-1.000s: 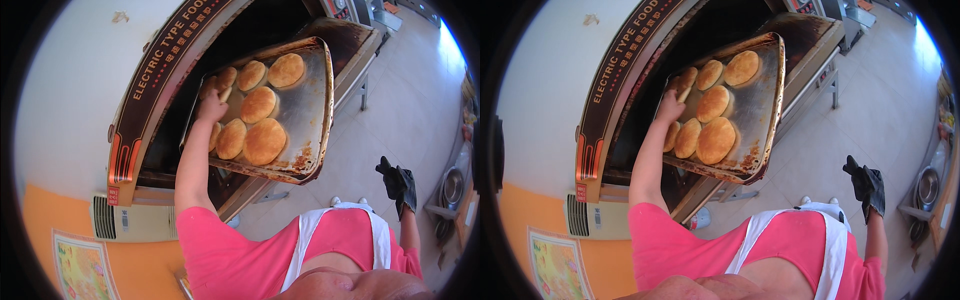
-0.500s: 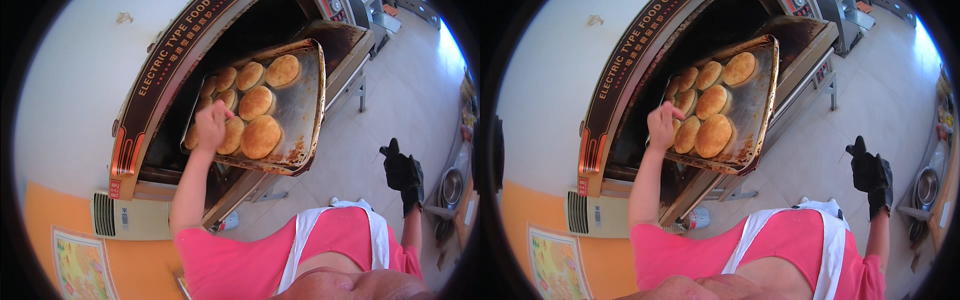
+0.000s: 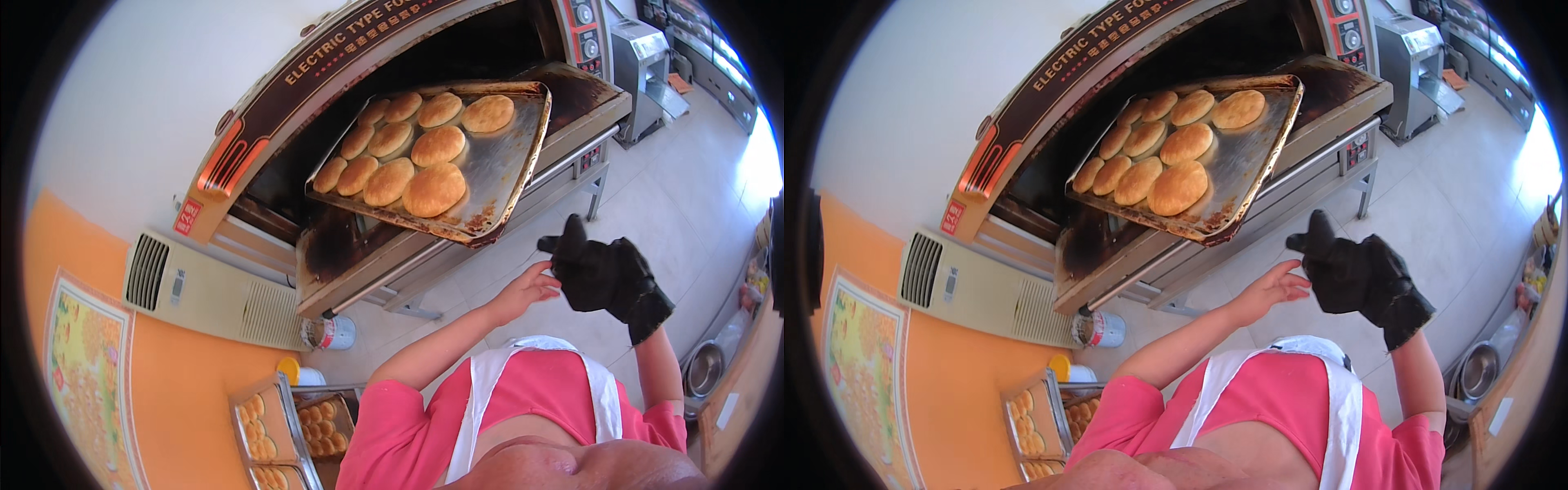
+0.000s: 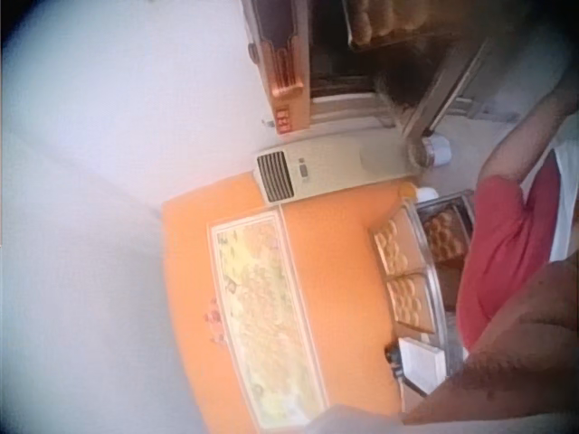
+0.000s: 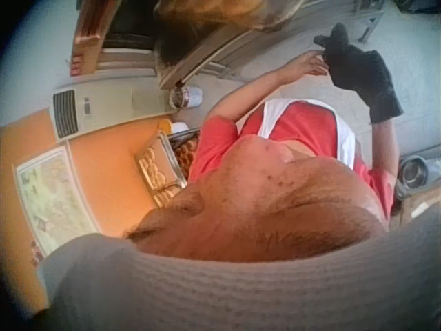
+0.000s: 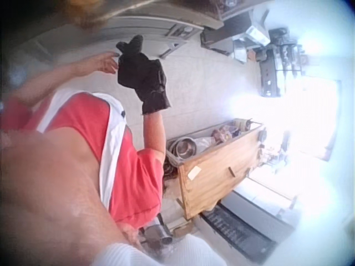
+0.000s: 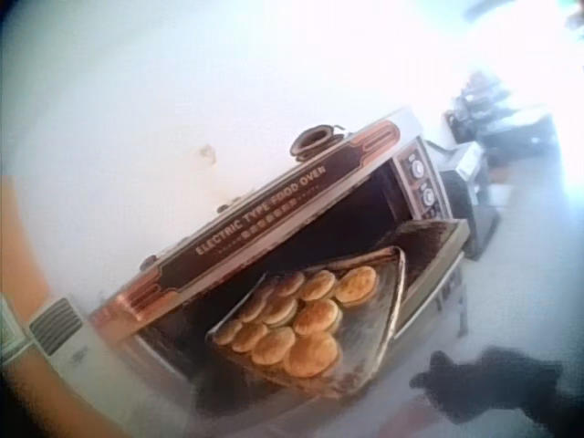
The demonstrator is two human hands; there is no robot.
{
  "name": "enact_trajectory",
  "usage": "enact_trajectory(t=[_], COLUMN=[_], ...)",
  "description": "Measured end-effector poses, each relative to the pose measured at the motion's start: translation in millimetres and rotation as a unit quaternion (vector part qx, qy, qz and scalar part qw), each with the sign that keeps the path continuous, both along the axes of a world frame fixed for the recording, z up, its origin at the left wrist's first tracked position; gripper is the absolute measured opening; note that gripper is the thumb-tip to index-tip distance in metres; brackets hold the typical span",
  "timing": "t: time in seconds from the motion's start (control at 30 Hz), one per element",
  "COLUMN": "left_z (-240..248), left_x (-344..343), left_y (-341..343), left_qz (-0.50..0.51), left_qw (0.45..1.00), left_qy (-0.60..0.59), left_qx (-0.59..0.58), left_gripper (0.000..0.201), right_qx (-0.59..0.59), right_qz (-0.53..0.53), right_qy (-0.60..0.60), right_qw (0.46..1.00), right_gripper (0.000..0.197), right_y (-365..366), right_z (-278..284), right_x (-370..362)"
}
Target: The person prepares baking trays, wipes down a large plastic bin, discards a paper liner, checks the oven, and uses heat-resistant gloves to remove trays of baked buns from the oven.
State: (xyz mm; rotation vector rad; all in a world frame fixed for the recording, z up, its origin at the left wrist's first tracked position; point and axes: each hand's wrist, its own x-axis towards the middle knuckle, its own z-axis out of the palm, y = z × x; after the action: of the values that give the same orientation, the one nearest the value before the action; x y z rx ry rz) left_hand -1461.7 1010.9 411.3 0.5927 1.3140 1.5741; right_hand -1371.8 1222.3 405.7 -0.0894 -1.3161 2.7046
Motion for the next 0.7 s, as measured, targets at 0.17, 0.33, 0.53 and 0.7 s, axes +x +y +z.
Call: enact_trajectory(t=[0.17, 0.33, 0.53, 0.7], left_z=[-38.1, -16.5, -10.5, -23.2], left_x=[5.5, 14.5, 14.8, 35.5], left_y=[-12.4, -29.1, -72.2, -89.2], left_qz=[0.291, 0.328, 0.234, 0.221], left_qw=[0.94, 0.943, 0.967, 0.971], left_qy=[0.136, -0.05, -0.077, -0.091], left_qx=[-0.117, 0.011, 0.058, -0.027], left_gripper=[0.041, 0.034, 0.03, 0.029], right_qx=[0.109, -0.216, -0.219, -0.228], right_qz=[0.102, 0.125, 0.111, 0.093], right_qy=[-0.034, -0.088, -0.109, -0.13], right_qw=[0.988, 0.964, 0.963, 0.96], right_gripper=[0.023, 0.02, 0.019, 0.021], right_y=[-22.8, -42.3, -59.4, -92.0], right_z=[50.4, 55.8, 67.1, 71.5], right_x=[-1.8, 3.9, 14.7, 21.6])
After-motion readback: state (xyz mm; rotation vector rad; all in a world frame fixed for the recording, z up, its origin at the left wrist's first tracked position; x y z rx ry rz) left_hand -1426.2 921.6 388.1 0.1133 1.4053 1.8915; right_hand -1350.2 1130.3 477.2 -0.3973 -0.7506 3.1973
